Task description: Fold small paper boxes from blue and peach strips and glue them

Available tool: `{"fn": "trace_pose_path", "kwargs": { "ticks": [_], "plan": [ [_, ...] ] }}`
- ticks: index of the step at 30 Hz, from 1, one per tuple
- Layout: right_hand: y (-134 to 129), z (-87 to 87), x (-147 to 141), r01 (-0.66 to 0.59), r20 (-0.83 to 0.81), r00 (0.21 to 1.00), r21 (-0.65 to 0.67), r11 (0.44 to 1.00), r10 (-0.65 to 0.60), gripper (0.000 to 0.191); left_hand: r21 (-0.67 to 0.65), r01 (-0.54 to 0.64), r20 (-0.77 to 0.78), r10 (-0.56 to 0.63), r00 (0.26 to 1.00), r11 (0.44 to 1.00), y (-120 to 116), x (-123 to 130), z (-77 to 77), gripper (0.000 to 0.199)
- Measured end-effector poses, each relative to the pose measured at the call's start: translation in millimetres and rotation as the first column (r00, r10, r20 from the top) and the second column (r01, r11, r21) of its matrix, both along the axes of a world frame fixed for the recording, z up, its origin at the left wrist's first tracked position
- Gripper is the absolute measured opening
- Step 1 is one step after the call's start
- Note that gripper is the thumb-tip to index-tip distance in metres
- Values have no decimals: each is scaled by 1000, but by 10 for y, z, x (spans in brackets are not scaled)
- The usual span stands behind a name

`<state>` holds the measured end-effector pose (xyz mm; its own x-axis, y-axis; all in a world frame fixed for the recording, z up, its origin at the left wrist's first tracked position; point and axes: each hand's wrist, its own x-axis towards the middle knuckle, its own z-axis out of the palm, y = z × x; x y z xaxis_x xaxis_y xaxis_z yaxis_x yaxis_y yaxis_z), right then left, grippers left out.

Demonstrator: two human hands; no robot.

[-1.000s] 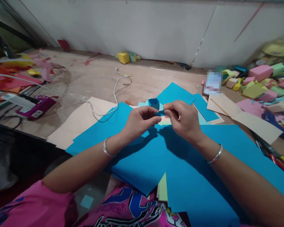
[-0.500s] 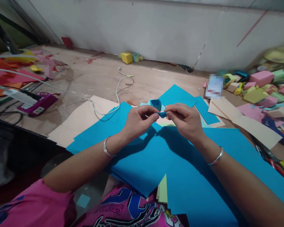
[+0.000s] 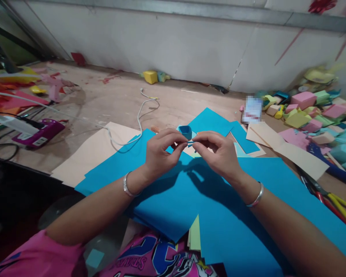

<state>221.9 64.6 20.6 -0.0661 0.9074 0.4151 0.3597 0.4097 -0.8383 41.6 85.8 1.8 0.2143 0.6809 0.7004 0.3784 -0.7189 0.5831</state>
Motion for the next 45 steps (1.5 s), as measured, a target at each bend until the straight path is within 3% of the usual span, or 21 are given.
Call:
{"fn": "trace_pose_path", "kwargs": {
  "ticks": [9,18,25,34,45],
  "plan": [
    [-94,37,-126,112,222,967,72,991,-125,6,95,-19,-65,26,998,995,-21,-5,-7,9],
    [-53,-45,-59,83,421,885,281,956,-200,12,18,-19,-65,21,998,1000,-14,5,9,8],
    [-43,-57,-43,42,454,856,413,910,-246,11,-4,-13,-102,13,995,1000,-29,11,18,8],
    [-34,-58,-39,3,511,814,470,883,-275,12,2,3,-116,-3,993,1000,-31,30,-1,6],
    [-32,-108,-56,68,484,808,489,869,-336,14,-95,28,-70,-35,997,995,-40,55,-37,3]
  ]
}}
